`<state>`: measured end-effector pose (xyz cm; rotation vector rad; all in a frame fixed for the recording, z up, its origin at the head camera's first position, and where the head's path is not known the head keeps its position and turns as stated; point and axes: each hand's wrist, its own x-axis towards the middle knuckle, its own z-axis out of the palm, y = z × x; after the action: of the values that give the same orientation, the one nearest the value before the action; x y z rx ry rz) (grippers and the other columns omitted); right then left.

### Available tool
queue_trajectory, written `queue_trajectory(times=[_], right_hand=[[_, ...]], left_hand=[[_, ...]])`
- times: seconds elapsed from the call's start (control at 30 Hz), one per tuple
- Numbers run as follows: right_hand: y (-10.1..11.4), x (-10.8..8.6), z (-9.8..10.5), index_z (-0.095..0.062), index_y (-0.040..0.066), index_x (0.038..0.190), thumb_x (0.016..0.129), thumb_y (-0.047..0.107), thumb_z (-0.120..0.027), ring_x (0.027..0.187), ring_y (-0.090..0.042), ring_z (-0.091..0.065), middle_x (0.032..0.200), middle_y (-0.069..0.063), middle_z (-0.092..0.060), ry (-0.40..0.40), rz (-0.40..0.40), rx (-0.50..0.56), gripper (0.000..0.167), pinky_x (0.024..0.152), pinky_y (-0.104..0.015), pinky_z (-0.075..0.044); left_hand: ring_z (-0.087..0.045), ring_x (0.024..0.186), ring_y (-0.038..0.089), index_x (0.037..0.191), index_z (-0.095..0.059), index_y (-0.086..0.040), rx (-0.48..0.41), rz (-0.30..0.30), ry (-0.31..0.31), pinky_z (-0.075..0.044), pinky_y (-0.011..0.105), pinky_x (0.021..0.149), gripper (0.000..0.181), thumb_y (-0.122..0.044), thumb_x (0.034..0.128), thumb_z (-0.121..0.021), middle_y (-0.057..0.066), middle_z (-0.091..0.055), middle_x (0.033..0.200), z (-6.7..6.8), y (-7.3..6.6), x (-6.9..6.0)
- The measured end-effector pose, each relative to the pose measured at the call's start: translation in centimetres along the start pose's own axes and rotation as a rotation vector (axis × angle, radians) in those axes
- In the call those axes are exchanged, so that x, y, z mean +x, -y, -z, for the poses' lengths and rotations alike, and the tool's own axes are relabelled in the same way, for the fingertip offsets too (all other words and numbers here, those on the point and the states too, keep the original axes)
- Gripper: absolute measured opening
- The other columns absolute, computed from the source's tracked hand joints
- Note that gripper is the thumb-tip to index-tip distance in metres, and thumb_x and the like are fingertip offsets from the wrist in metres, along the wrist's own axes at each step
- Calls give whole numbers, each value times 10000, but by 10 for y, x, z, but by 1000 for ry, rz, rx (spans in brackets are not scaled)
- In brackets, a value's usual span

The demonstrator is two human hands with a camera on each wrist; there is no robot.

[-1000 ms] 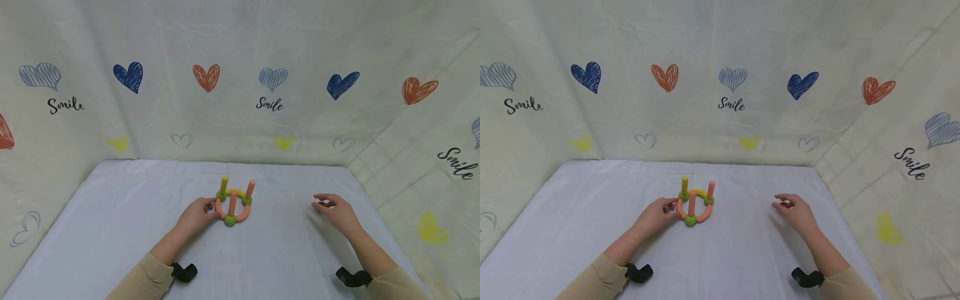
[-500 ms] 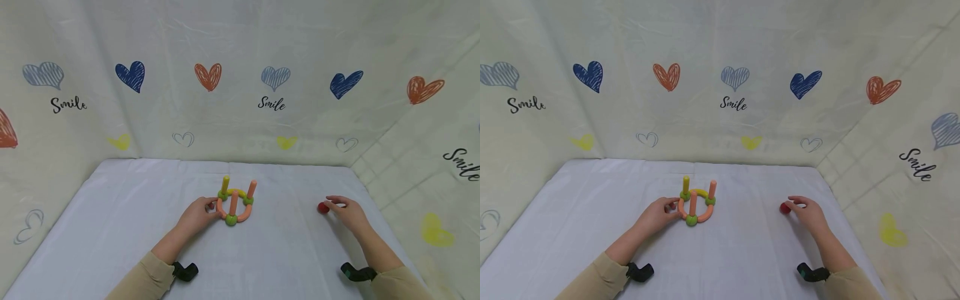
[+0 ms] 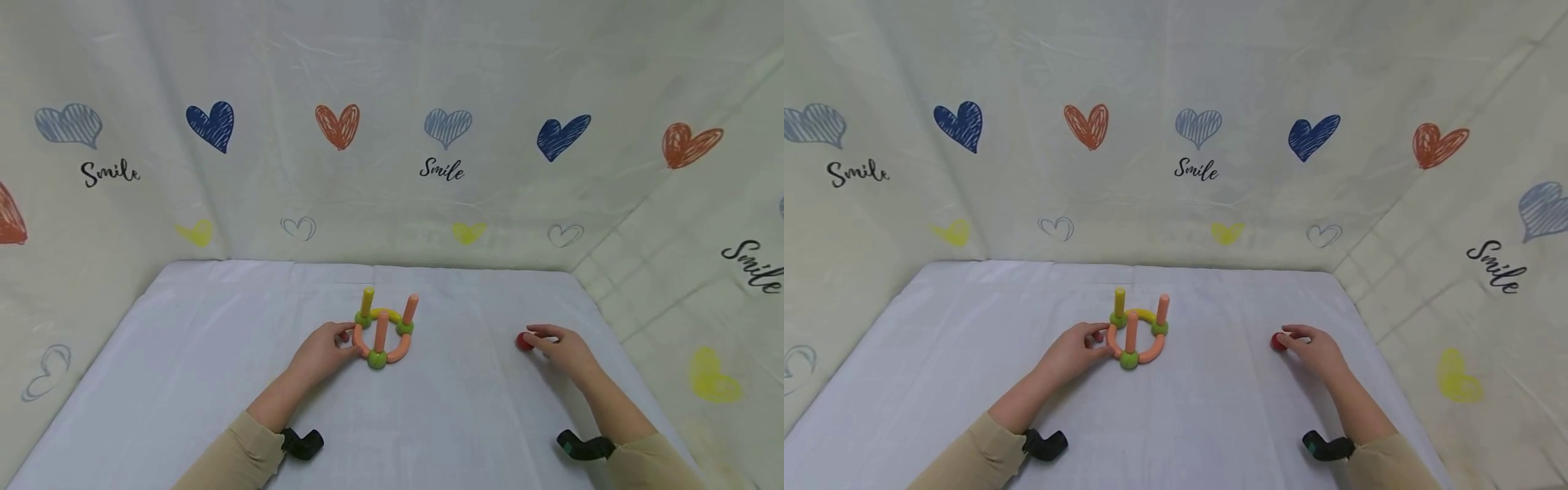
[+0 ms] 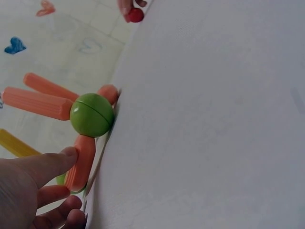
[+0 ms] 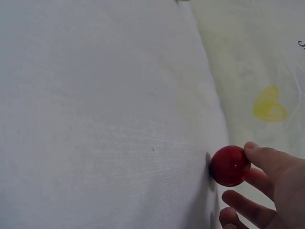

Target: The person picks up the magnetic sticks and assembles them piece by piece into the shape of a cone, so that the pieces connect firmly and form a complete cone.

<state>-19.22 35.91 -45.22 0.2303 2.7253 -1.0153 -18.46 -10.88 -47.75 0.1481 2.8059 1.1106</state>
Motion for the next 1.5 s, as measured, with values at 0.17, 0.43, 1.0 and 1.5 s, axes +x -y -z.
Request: queue_trajectory(times=[0.17,0.43,1.0,1.5], right_hand=[[0,-7,-3,-592,72,1366,922,512,-656,1061,-312,-505,1296,-204,-566,28,80,-43,629,736,-335,-422],[-1,-11,-5,-605,81,1354,905,457,-703,959,-261,-490,1168,-141,-597,32,119,-61,594,685,-327,-425],[34,-11,-20,-652,170,1322,858,548,-716,917,-250,-466,1008,-88,-588,-82,198,-27,602,579,-280,-398],[125,-4,-62,-698,195,1264,867,412,-766,879,-251,-500,1027,-50,-630,-166,390,210,457,585,-269,-440]], left_hand=[[-507,805,147,1311,-656,-169,-1,1,-8,-432,327,714,582,-447,820,-797,-35,-579,929,0,0,0],[-507,801,148,1318,-651,-172,-5,12,1,-433,327,707,588,-448,820,-797,-37,-581,929,1,-2,-1],[-505,789,150,1310,-651,-162,-13,16,9,-426,323,698,559,-420,834,-791,-42,-574,914,1,-3,0],[-513,802,157,1320,-643,-169,-19,28,26,-429,326,711,568,-424,833,-791,-38,-582,926,2,-2,0]])
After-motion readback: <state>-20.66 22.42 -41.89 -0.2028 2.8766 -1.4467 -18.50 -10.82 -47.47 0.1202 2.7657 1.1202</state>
